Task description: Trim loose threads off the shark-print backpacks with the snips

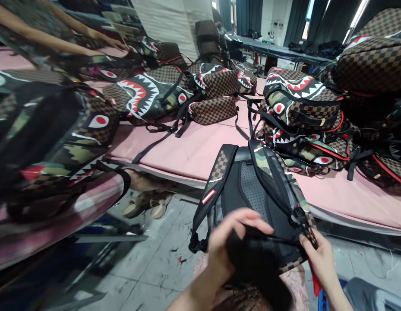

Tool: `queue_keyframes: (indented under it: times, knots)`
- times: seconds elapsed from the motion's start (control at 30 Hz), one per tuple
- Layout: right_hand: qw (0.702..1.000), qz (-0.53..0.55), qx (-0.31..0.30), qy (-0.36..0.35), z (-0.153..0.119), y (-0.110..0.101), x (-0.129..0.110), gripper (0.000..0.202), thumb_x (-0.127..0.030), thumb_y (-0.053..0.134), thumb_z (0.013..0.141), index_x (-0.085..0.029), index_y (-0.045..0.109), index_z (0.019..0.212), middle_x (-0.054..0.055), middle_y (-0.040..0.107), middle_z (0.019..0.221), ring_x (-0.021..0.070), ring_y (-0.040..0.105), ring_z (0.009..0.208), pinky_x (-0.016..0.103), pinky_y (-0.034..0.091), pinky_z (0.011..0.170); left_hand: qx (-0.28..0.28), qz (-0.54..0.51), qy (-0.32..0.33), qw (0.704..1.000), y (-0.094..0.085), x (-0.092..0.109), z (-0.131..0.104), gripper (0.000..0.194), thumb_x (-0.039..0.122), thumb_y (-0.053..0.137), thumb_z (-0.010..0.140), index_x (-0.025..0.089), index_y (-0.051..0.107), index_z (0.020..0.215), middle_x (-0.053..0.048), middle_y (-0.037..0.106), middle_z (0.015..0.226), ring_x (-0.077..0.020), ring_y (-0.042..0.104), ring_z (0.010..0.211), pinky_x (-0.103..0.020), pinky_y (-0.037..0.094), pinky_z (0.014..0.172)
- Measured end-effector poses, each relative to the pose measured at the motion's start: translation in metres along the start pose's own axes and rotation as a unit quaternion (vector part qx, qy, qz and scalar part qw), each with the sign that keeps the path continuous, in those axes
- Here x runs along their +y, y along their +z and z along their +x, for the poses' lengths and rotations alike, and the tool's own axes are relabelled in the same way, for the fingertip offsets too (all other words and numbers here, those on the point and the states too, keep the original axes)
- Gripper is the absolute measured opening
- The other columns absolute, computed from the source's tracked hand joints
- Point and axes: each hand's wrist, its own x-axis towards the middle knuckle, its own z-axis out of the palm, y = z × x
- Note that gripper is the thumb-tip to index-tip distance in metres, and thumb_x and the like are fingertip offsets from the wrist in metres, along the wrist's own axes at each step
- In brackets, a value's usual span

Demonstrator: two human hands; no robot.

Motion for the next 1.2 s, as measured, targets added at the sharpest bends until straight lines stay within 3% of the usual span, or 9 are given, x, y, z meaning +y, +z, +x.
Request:
queue_keyframes:
  times: [0.07, 0.17, 0.27, 0.37, 0.43, 0.57, 0.7, 1.2]
  knots:
    - [0.995, -0.096, -0.005, -0.027, -0.005, -0.008, 0.009, 0.027, -0.045, 0.062, 0.071, -0.019, 0.057, 0.067, 0.0, 0.055, 0.062, 0.017, 0.053, 0.061, 0.025, 0.045, 0.056, 0.128, -0.079, -0.03, 0.988, -0.016, 0.012, 0.007, 0.031, 0.043, 0.04, 0.087, 0.019, 0.056, 0.096, -0.004, 0.065, 0.071, -0.0162, 0.062, 0.064, -0.03, 0.05, 0.065]
    - [0.972, -0.218, -0.063, -0.061, -0.012, -0.017, 0.018, 0.028, -0.045, 0.06, 0.072, -0.019, 0.053, 0.062, -0.002, 0.051, 0.055, 0.0145, 0.05, 0.052, 0.022, 0.041, 0.048, 0.179, -0.178, -0.109, 0.961, -0.03, 0.014, 0.01, 0.025, 0.044, 0.048, 0.084, 0.019, 0.05, 0.089, 0.003, 0.056, 0.06, -0.0058, 0.043, 0.037, -0.021, 0.041, 0.042]
    - [0.96, -0.266, -0.026, -0.084, -0.017, -0.02, 0.01, 0.027, -0.045, 0.058, 0.075, -0.021, 0.056, 0.086, 0.0, 0.06, 0.071, 0.0165, 0.056, 0.063, 0.023, 0.044, 0.054, 0.144, -0.184, -0.172, 0.957, -0.03, 0.005, 0.002, 0.025, 0.044, 0.051, 0.082, 0.02, 0.047, 0.084, 0.005, 0.054, 0.059, -0.0028, 0.032, 0.03, -0.018, 0.032, 0.034]
    - [0.963, -0.246, 0.035, -0.108, -0.02, -0.013, -0.011, 0.029, -0.041, 0.047, 0.085, -0.023, 0.05, 0.107, 0.005, 0.061, 0.092, 0.0187, 0.058, 0.081, 0.026, 0.045, 0.068, 0.106, -0.108, -0.221, 0.963, -0.024, -0.005, -0.01, 0.026, 0.04, 0.057, 0.078, 0.015, 0.051, 0.074, 0.0, 0.056, 0.058, -0.0075, 0.049, 0.041, -0.02, 0.04, 0.043]
    - [0.965, -0.22, 0.026, -0.14, -0.02, 0.0, -0.027, 0.026, -0.038, 0.047, 0.086, -0.023, 0.05, 0.107, 0.006, 0.06, 0.094, 0.0186, 0.057, 0.082, 0.027, 0.045, 0.07, 0.097, -0.064, -0.244, 0.963, -0.019, -0.01, -0.016, 0.025, 0.038, 0.059, 0.076, 0.013, 0.055, 0.075, 0.0, 0.056, 0.057, -0.0074, 0.05, 0.043, -0.019, 0.038, 0.043]
    - [0.957, -0.174, -0.056, -0.224, -0.014, 0.034, -0.053, 0.018, -0.03, 0.05, 0.086, -0.023, 0.053, 0.102, 0.006, 0.061, 0.093, 0.0188, 0.058, 0.083, 0.028, 0.046, 0.072, 0.116, -0.022, -0.255, 0.96, -0.01, -0.018, -0.024, 0.029, 0.042, 0.056, 0.077, 0.016, 0.056, 0.088, 0.004, 0.053, 0.058, -0.0022, 0.035, 0.032, -0.017, 0.022, 0.032]
    - [0.942, -0.176, -0.108, -0.265, -0.007, 0.057, -0.066, 0.014, -0.027, 0.049, 0.087, -0.021, 0.054, 0.099, 0.006, 0.06, 0.088, 0.0175, 0.057, 0.078, 0.029, 0.045, 0.069, 0.102, 0.047, -0.259, 0.959, -0.004, -0.021, -0.026, 0.03, 0.045, 0.056, 0.076, 0.015, 0.053, 0.073, 0.005, 0.051, 0.054, -0.0017, 0.034, 0.03, -0.016, 0.019, 0.031]
    - [0.926, -0.199, -0.139, -0.288, 0.004, 0.051, -0.064, 0.014, -0.028, 0.045, 0.089, -0.019, 0.056, 0.091, 0.006, 0.061, 0.082, 0.0162, 0.055, 0.074, 0.027, 0.043, 0.065, 0.058, 0.102, -0.275, 0.954, 0.001, -0.03, -0.023, 0.028, 0.043, 0.051, 0.081, 0.016, 0.051, 0.075, 0.006, 0.049, 0.056, -0.0001, 0.033, 0.031, -0.014, 0.018, 0.031]
